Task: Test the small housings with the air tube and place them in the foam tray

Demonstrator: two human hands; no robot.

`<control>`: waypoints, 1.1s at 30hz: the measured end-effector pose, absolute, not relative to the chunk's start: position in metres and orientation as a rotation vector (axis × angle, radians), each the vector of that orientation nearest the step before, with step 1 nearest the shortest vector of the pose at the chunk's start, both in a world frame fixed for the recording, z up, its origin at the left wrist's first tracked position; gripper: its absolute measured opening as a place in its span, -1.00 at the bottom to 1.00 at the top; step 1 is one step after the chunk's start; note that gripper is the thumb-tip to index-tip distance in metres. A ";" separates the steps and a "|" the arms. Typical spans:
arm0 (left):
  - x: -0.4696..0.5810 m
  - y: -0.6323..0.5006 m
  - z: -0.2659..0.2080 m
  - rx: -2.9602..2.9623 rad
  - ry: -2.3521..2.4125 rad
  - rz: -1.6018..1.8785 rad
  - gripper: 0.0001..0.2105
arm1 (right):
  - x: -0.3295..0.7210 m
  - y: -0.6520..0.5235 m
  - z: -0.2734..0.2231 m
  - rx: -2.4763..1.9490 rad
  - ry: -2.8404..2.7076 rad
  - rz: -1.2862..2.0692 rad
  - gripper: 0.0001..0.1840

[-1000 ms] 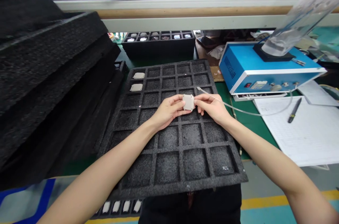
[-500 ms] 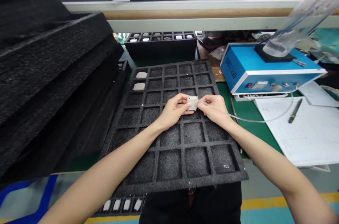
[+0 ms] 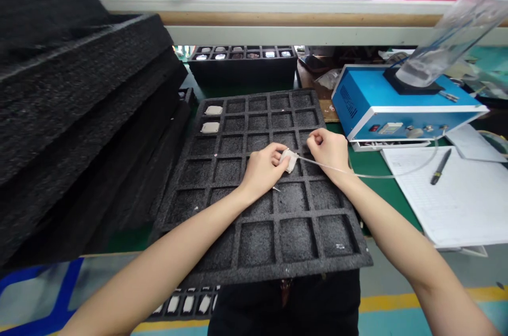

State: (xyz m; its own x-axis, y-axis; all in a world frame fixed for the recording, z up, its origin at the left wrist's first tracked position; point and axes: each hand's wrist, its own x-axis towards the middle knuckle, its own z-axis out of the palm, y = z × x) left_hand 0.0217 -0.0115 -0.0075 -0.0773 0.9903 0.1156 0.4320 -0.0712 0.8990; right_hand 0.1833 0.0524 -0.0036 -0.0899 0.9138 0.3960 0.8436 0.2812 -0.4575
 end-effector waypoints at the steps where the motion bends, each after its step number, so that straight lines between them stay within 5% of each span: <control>1: 0.022 -0.012 -0.008 1.646 1.604 1.128 -0.80 | 0.182 0.051 -0.004 -1.566 -1.948 0.130 -0.76; 11: -0.001 -0.004 0.004 1.808 1.781 1.059 -0.86 | 0.186 0.047 -0.006 -1.503 -1.961 0.178 -0.77; 18: -0.072 0.011 0.030 1.787 2.594 0.558 -0.76 | 0.187 0.047 -0.008 -1.527 -2.004 0.150 -0.77; 26: -0.131 0.044 0.031 1.863 2.429 0.332 -0.66 | 0.187 0.045 -0.008 -1.527 -2.034 0.152 -0.76; 33: -0.120 0.053 0.030 1.587 2.627 0.471 -0.68 | 0.188 0.044 -0.006 -1.545 -2.055 0.155 -0.77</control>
State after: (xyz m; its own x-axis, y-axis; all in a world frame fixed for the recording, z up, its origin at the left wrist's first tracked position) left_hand -0.1196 0.0531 0.0297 -0.4771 0.8701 0.1235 0.8589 0.4319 0.2754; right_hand 0.1876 0.0443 -0.0058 -0.1802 0.9149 0.3611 0.8502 0.3295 -0.4106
